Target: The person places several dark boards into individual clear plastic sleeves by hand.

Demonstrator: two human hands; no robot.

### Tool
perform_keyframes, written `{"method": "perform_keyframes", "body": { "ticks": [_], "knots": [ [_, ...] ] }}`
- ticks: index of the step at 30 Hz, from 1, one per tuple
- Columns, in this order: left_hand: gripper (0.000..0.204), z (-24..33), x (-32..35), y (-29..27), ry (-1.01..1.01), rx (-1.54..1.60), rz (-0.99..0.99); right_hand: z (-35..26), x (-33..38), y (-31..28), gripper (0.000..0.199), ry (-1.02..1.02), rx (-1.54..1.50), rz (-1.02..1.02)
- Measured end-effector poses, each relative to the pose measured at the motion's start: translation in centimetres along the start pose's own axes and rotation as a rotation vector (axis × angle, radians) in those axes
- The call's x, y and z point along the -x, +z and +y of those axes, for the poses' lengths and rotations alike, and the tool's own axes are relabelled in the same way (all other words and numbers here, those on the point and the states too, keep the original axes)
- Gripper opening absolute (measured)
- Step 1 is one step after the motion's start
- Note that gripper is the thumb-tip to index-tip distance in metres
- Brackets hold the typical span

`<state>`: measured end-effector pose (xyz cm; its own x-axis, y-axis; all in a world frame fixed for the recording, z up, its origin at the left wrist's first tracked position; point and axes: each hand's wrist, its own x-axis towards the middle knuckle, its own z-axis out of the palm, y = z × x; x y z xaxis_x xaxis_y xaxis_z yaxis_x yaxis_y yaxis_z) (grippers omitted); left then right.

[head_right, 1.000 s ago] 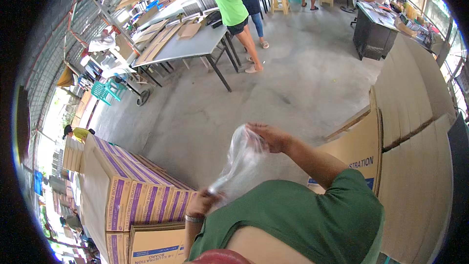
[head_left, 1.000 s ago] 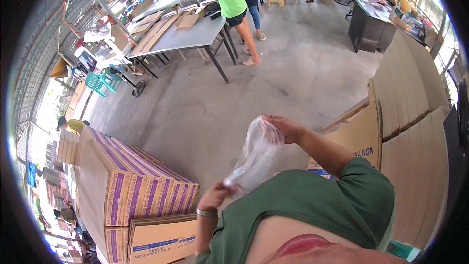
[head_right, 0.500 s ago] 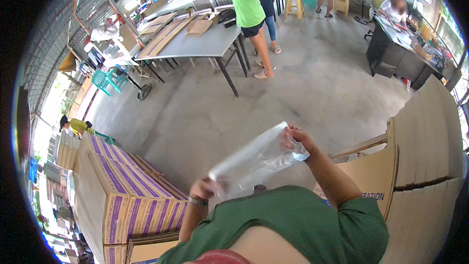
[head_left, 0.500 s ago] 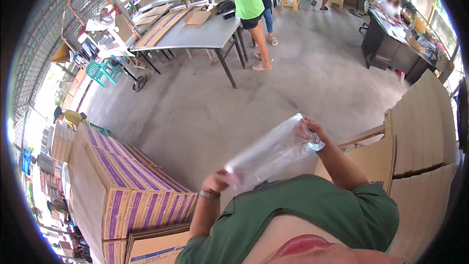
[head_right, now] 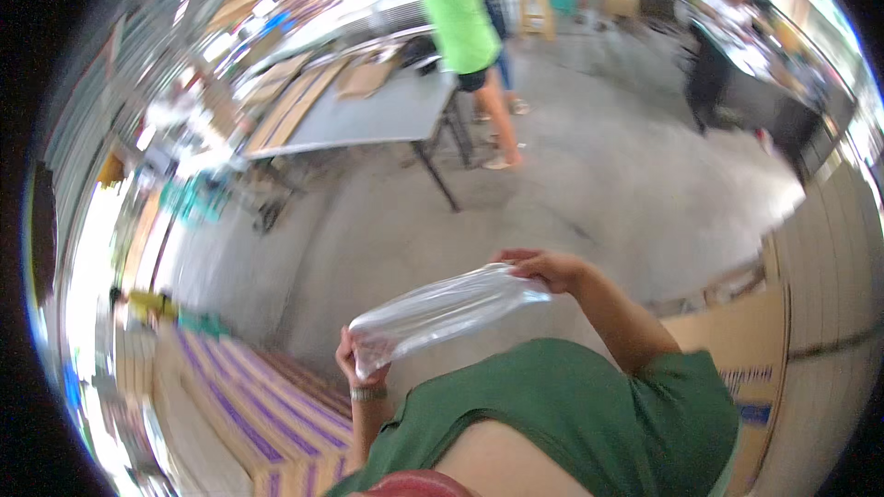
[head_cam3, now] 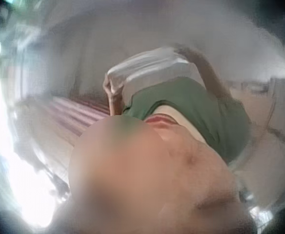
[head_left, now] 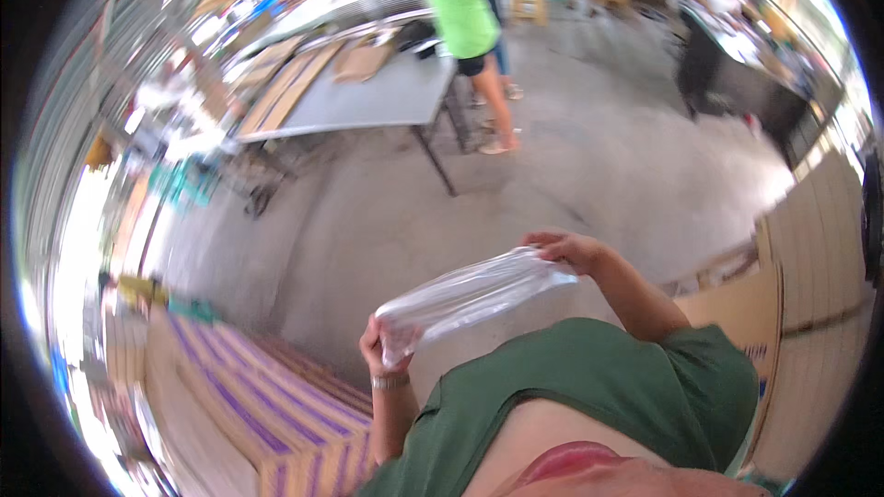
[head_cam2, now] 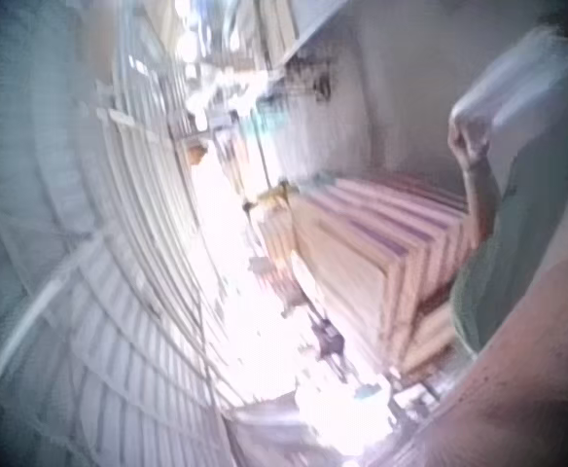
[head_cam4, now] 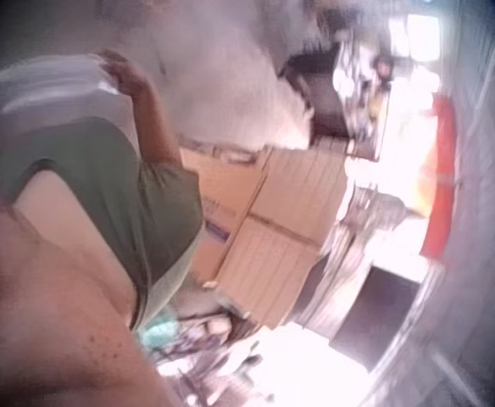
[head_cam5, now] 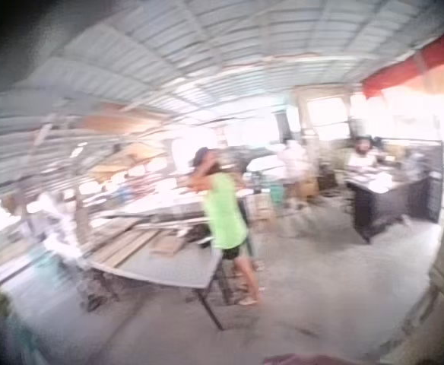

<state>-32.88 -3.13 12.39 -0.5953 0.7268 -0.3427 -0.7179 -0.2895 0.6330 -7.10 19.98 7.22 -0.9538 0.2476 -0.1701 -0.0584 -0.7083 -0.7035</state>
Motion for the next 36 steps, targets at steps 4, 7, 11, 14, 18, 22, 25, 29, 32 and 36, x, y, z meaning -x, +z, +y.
{"method": "perform_keyframes", "body": {
  "ticks": [4,7,11,14,18,22,25,29,32,36],
  "knots": [
    [0.033,1.9,-5.7,-5.8,0.015,0.095,-0.479,-0.3,-4.4,1.1,0.041,0.018,0.070,-0.083],
    [0.033,2.4,-6.8,-2.7,0.101,0.051,-0.294,-1.7,-4.9,0.2,0.040,-0.015,0.149,-0.137],
    [0.029,4.4,-10.6,-1.1,-0.084,-0.146,-0.744,-4.2,-4.1,-0.4,0.038,-0.038,0.130,-0.053],
    [0.019,6.8,-9.7,6.1,0.122,-0.994,-0.641,-5.3,-2.6,-2.0,0.038,-0.102,0.150,0.187],
    [0.013,8.5,-6.0,17.1,0.619,-0.721,-1.129,-6.4,0.4,-5.6,0.040,-0.161,0.228,0.243],
    [0.010,8.0,0.3,24.2,0.326,-0.387,-1.691,-7.7,0.6,-6.4,0.042,-0.117,0.339,0.228],
    [0.016,4.6,0.7,26.7,0.385,-0.291,-1.877,-9.3,0.0,-6.4,0.043,-0.073,0.423,0.228],
    [0.016,1.1,1.0,29.0,0.480,-0.068,-1.898,-10.2,0.0,-7.5,0.041,-0.057,0.602,0.252],
    [0.012,0.3,1.0,30.8,0.464,-0.062,-1.923,-10.2,2.0,-8.7,0.039,-0.057,0.614,0.297],
    [0.010,-0.4,0.0,31.8,0.516,-0.045,-1.942,-10.4,3.0,-10.4,0.037,-0.066,0.515,0.271]
  ]
}}
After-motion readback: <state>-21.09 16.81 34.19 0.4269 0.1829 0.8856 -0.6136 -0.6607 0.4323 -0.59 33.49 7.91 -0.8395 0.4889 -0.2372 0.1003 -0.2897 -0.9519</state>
